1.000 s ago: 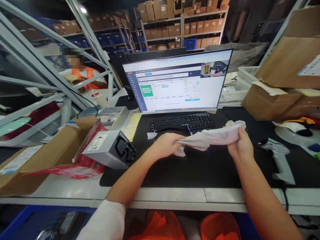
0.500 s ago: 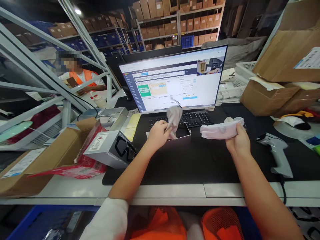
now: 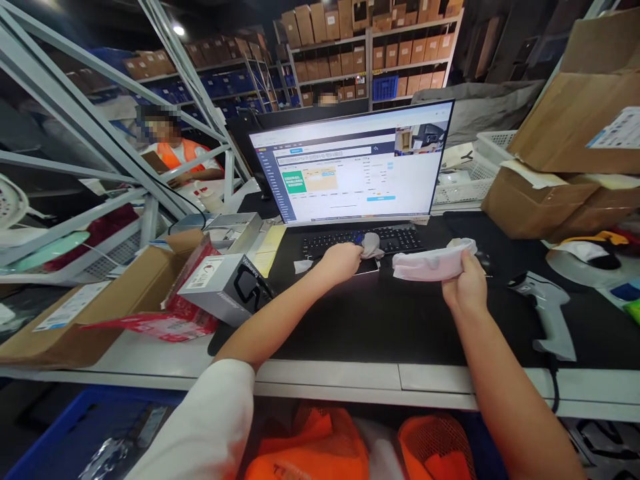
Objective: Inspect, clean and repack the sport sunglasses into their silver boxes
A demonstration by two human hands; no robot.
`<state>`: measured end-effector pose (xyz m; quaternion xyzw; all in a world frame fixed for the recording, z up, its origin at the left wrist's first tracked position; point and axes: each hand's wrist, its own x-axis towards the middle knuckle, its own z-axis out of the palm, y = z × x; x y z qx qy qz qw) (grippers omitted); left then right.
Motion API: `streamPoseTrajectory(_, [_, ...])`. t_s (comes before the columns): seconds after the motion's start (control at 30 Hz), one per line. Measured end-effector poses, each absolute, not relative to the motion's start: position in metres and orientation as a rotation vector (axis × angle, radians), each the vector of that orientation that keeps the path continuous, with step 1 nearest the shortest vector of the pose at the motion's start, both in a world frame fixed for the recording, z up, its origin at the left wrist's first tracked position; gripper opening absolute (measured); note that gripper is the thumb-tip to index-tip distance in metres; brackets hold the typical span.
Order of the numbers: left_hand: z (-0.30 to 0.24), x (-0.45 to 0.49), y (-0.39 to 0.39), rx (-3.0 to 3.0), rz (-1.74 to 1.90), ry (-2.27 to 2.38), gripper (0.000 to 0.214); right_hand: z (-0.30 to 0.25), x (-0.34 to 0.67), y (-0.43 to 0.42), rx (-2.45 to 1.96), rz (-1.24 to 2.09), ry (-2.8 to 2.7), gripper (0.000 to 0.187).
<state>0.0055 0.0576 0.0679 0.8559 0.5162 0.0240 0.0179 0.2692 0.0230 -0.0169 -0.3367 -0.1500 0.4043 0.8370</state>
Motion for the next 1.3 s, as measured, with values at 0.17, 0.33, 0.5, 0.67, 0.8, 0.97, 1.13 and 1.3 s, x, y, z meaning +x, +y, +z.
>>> streamPoseTrajectory(0.17, [0.060,0.015,0.058,2.534,-0.077,1.558,0.067,-0.015,0.265,0.020,-0.705,0.873,-0.310,0.016])
streamPoseTrajectory(0.33, [0.058,0.023,0.061,2.459,-0.175,1.502,0.080,-0.010,0.258,0.016,-0.704,0.881,-0.295,0.014])
streamPoseTrajectory(0.5, [0.067,0.022,0.021,2.558,0.223,1.587,0.054,-0.007,0.249,0.011,-0.754,0.883,-0.308,0.009])
streamPoseTrajectory(0.67, [0.048,0.020,-0.019,2.631,0.613,1.074,0.101,-0.017,0.226,-0.002,-0.834,0.999,-0.395,0.014])
streamPoseTrajectory(0.8, [0.023,0.006,-0.017,2.384,0.547,1.162,0.069,-0.027,0.213,-0.011,-0.889,1.123,-0.559,0.030])
streamPoseTrajectory(0.97, [-0.001,-0.025,-0.019,2.041,0.736,1.296,0.043,-0.032,0.215,-0.018,-0.963,1.156,-0.743,0.038])
streamPoseTrajectory(1.13, [-0.028,-0.043,-0.029,1.612,0.883,1.223,0.044,-0.042,0.215,-0.017,-0.948,1.305,-0.885,0.041])
streamPoseTrajectory(1.3, [-0.040,-0.051,-0.029,1.465,0.924,1.158,0.044,-0.055,0.217,-0.015,-1.118,1.167,-0.994,0.053])
